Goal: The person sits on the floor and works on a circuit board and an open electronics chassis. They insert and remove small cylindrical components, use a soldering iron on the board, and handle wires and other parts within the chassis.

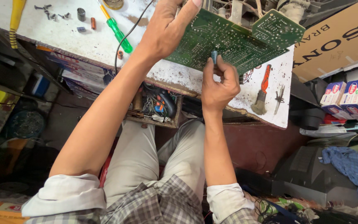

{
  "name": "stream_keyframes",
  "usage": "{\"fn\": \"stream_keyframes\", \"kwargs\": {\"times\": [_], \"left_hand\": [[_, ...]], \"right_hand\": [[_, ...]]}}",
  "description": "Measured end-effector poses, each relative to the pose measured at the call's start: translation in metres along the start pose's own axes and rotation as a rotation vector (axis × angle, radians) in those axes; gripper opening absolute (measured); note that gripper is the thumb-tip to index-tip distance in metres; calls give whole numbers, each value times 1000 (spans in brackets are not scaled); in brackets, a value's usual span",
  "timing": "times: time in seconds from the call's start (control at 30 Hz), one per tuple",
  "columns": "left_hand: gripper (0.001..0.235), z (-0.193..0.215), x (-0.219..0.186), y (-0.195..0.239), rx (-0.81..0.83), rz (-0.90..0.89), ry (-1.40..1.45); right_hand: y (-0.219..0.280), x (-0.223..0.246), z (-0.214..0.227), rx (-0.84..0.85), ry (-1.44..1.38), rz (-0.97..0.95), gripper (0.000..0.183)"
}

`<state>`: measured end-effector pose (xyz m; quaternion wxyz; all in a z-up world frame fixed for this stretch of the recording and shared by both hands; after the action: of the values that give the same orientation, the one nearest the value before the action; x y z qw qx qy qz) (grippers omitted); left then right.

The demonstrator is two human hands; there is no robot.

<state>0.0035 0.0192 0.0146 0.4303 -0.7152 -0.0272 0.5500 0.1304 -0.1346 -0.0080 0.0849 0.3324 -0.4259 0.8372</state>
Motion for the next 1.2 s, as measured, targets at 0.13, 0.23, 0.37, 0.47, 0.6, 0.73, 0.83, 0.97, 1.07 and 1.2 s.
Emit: {"fn": "stream_keyframes", "kwargs": {"times": [0.13,0.23,0.37,0.47,0.6,0.73,0.83,0.97,1.07,1.2], "left_hand": [[34,2,-2,0,7,54,-77],[35,1,-4,-1,4,19,-58],[37,3,-7,1,5,-3,-88],[35,4,-5,1,17,96,-119],[34,5,-2,1,5,50,-29],[34,4,2,2,2,45,-11],[34,5,4,2,1,30,28],[35,4,6,2,27,58,86],[35,4,7,1,18,86,90],[35,4,10,1,14,98,93]], "right_hand": [[-1,5,0,1,53,11,13],[-1,5,0,4,63,13,12],[1,3,-3,-28,55,44,12],[3,1,-6,-61,36,70,12],[2,-2,-7,-67,2,103,12],[0,-2,-6,-63,48,98,11],[-3,2,-5,-41,38,64,11],[-7,9,1,-13,95,56,14],[-9,14,1,-4,166,88,15],[-10,13,0,3,180,115,13]]}}
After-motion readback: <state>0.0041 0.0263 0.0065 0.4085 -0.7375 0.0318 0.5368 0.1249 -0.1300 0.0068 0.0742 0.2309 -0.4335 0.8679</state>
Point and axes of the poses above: each hand's wrist, its own y-axis away from the middle knuckle, its own z-axis out of the back of the hand, x = y × z, the point moved 2 cm from there along -y, towards the middle knuckle, and after that the axes turned 8 degrees about x, right-handed, at the moved point
